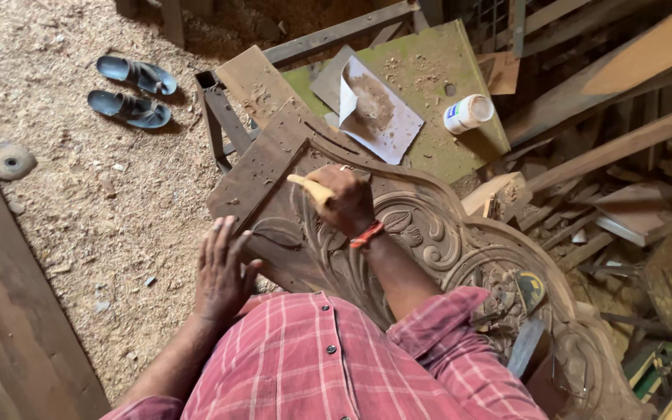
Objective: The person carves a decorative floral pattern into a wooden panel using a chisel and mallet, then smooths the surface with a sanding block. The person works continuously on the panel, refining the carved details and removing wood shavings.
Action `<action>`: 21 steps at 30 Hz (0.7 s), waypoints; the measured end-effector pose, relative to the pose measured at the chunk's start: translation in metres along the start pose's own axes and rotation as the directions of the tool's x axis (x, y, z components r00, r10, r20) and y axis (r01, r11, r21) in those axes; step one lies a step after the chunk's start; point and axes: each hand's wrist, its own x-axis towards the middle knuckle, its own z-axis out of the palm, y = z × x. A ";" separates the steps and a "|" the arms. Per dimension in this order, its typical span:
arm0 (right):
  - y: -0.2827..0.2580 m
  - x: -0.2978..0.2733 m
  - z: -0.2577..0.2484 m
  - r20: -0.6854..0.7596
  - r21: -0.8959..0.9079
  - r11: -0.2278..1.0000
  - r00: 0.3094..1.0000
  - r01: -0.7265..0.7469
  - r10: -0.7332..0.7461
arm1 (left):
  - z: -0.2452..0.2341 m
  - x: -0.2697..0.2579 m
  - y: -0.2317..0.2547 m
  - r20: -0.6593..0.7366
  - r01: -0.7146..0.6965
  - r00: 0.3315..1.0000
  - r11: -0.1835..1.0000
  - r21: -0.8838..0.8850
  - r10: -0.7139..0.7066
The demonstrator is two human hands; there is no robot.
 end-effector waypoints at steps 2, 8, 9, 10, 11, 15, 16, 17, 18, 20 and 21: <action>-0.009 -0.001 -0.002 0.113 0.109 0.994 0.994 -0.008 -0.005 | -0.002 -0.001 0.006 0.065 -0.067 0.996 0.998 -0.010 0.068; -0.031 -0.020 -0.005 0.093 -0.049 0.988 0.984 -0.147 0.151 | -0.007 0.008 0.019 0.196 -0.222 0.957 0.975 0.023 0.214; -0.033 -0.025 -0.005 0.039 0.009 0.983 0.983 -0.181 0.181 | -0.007 0.010 0.020 0.190 -0.226 0.957 0.974 0.012 0.220; -0.036 -0.028 -0.001 -0.009 0.075 0.976 0.979 -0.205 0.206 | -0.008 0.009 0.020 0.183 -0.221 0.959 0.975 0.008 0.216; -0.039 -0.030 0.002 -0.054 0.142 0.964 0.971 -0.224 0.234 | -0.010 0.008 0.019 0.176 -0.216 0.961 0.976 0.004 0.212; -0.042 -0.036 0.011 0.242 0.006 0.905 0.878 -0.426 0.412 | -0.012 0.007 0.020 0.167 -0.209 0.964 0.978 -0.007 0.208; -0.041 -0.036 0.012 0.119 0.051 0.919 0.916 -0.391 0.383 | -0.011 0.009 0.021 0.178 -0.215 0.961 0.977 0.002 0.211; -0.040 -0.038 0.012 -0.007 0.089 0.933 0.936 -0.349 0.351 | -0.009 0.010 0.021 0.190 -0.220 0.958 0.975 0.011 0.214; -0.040 -0.038 0.012 -0.047 0.144 0.925 0.931 -0.352 0.361 | -0.008 0.009 0.022 0.215 -0.233 0.950 0.972 0.009 0.225; -0.039 -0.037 0.011 -0.125 0.255 0.905 0.916 -0.341 0.381 | -0.004 0.010 0.023 0.260 -0.255 0.934 0.967 0.009 0.244; -0.039 -0.035 0.011 -0.045 0.229 0.884 0.903 -0.407 0.427 | -0.001 0.012 0.023 0.334 -0.276 0.907 0.961 0.016 0.255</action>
